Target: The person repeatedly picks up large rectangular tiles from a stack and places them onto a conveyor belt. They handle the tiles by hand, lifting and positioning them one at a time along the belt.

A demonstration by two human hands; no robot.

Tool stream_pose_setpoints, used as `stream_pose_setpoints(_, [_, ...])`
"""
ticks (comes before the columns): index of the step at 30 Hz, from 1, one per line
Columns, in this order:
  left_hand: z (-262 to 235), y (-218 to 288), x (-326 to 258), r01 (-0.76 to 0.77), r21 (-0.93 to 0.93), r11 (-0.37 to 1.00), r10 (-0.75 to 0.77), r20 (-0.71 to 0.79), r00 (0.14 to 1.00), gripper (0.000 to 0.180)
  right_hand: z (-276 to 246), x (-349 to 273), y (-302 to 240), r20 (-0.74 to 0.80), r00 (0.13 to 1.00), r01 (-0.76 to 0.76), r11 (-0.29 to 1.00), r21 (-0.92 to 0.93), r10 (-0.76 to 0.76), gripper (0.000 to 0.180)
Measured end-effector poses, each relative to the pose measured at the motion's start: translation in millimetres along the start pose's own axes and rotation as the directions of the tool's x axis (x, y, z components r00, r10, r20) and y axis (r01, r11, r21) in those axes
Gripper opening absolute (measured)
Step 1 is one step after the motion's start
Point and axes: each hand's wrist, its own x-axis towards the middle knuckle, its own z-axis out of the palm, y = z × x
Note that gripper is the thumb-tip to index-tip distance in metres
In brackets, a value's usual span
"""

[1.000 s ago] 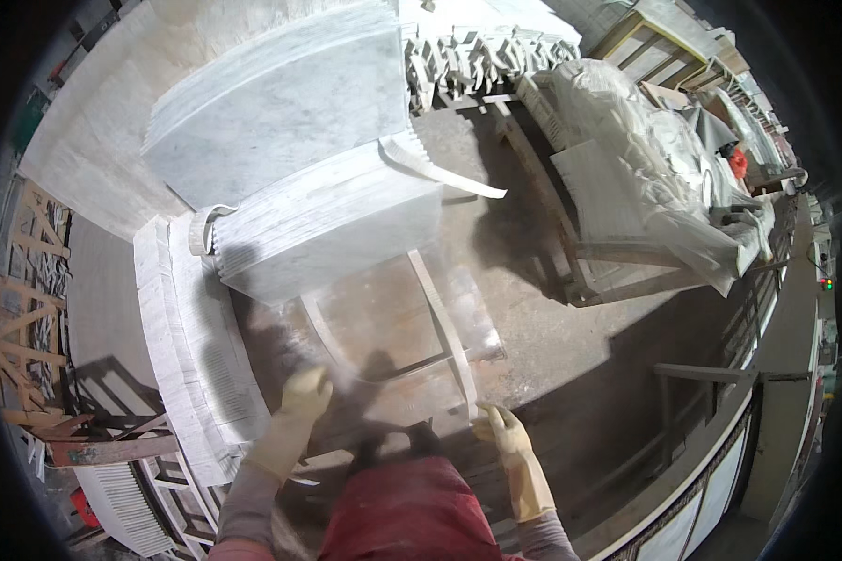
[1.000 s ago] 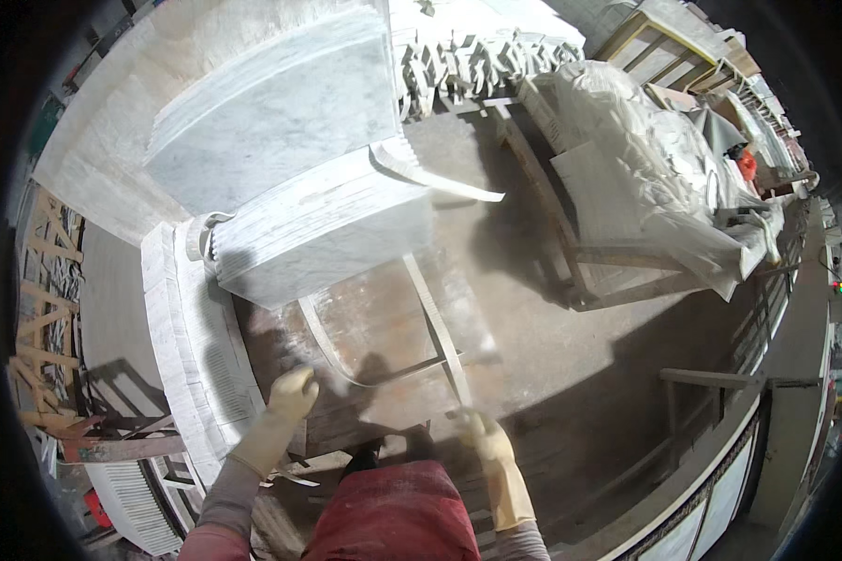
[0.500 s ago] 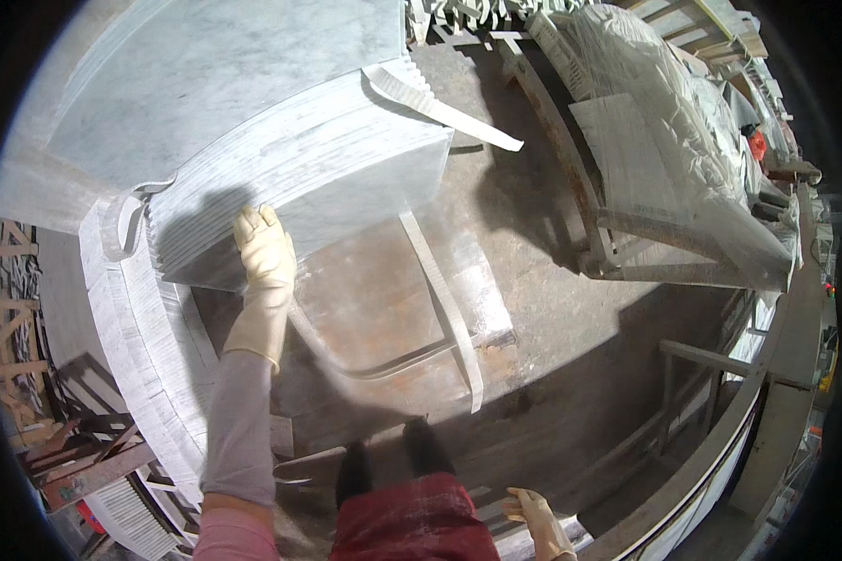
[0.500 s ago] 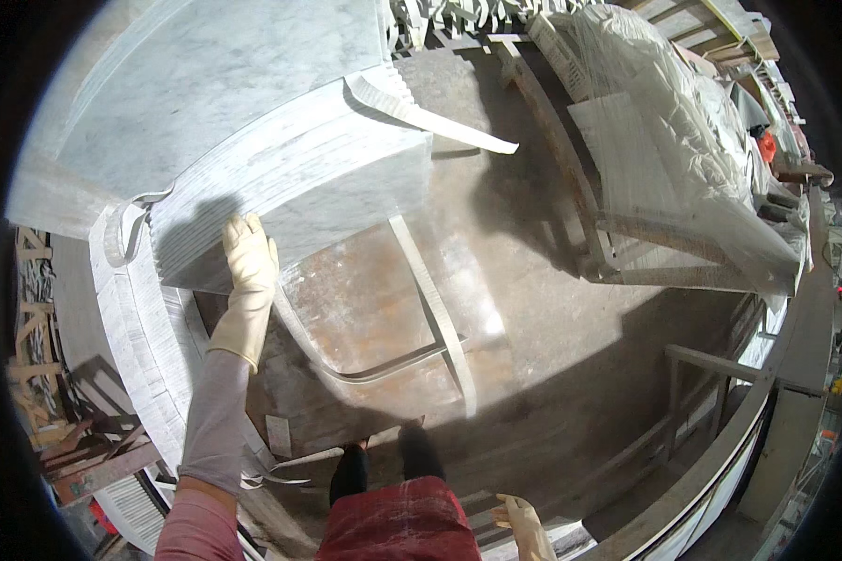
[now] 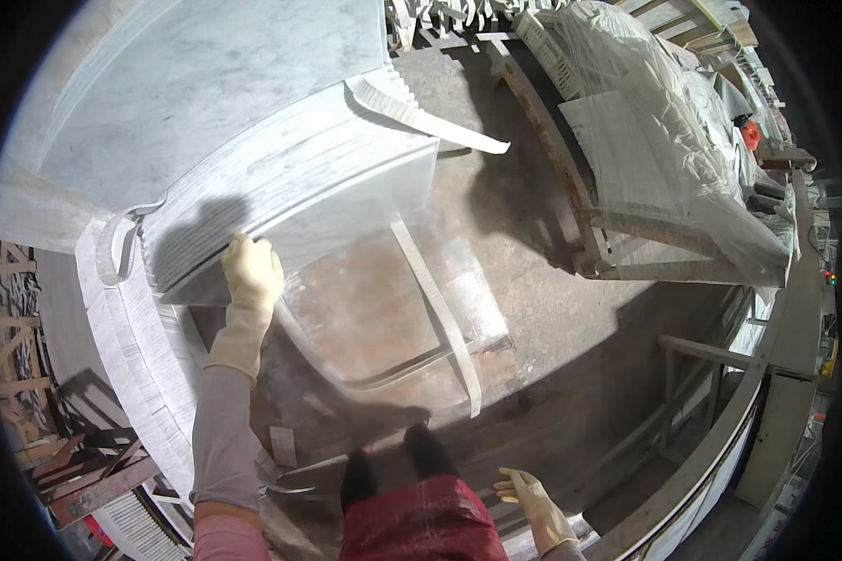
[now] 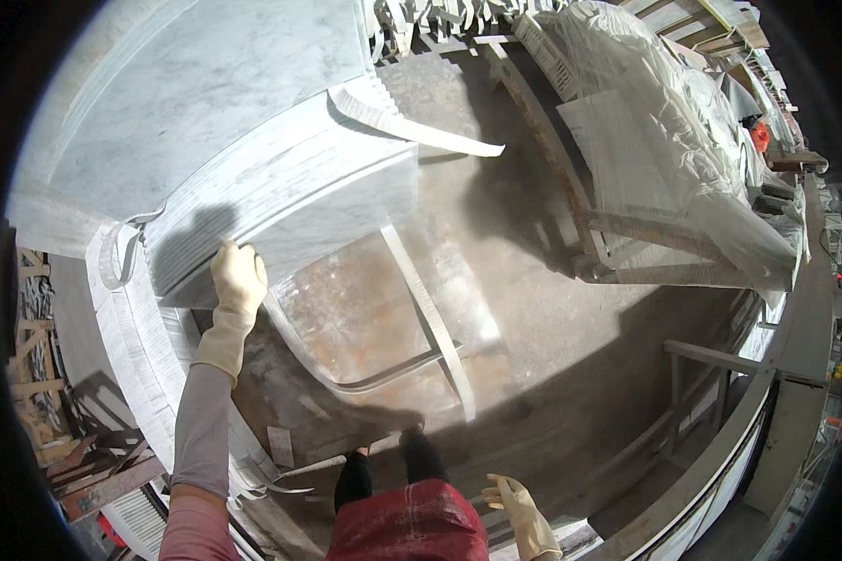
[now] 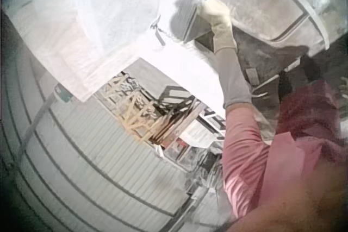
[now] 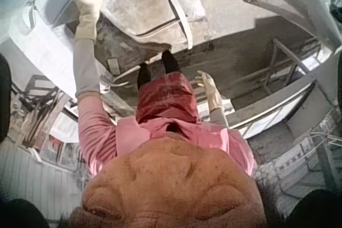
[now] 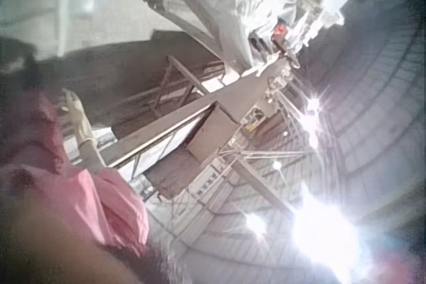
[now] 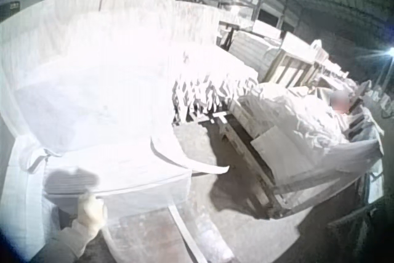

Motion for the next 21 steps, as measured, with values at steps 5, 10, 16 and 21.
stream_pose_setpoints(5, [-23.8,11.2,-11.8,0.012,-0.041,0.999,-0.011,0.025,1.000,0.034,-3.7,5.9,2.5,0.025,1.000,0.007,1.000,-0.008,-0.007,0.049])
stream_pose_setpoints(10, [-18.4,15.3,0.2,0.053,0.150,0.987,-0.094,0.283,0.954,0.042,2.1,9.1,-1.1,0.034,0.999,0.020,1.000,-0.009,-0.020,0.046])
stream_pose_setpoints(16, [16.6,26.6,-18.7,-0.039,0.310,0.950,-0.201,0.703,0.682,0.021,6.6,15.1,-5.4,0.093,0.992,0.079,0.996,0.044,-0.083,0.052])
stream_pose_setpoints(21, [29.5,37.0,-61.0,-0.305,0.216,0.927,0.028,0.773,0.634,0.022,1.5,14.6,5.9,0.089,0.991,0.100,0.994,0.035,-0.102,0.050])
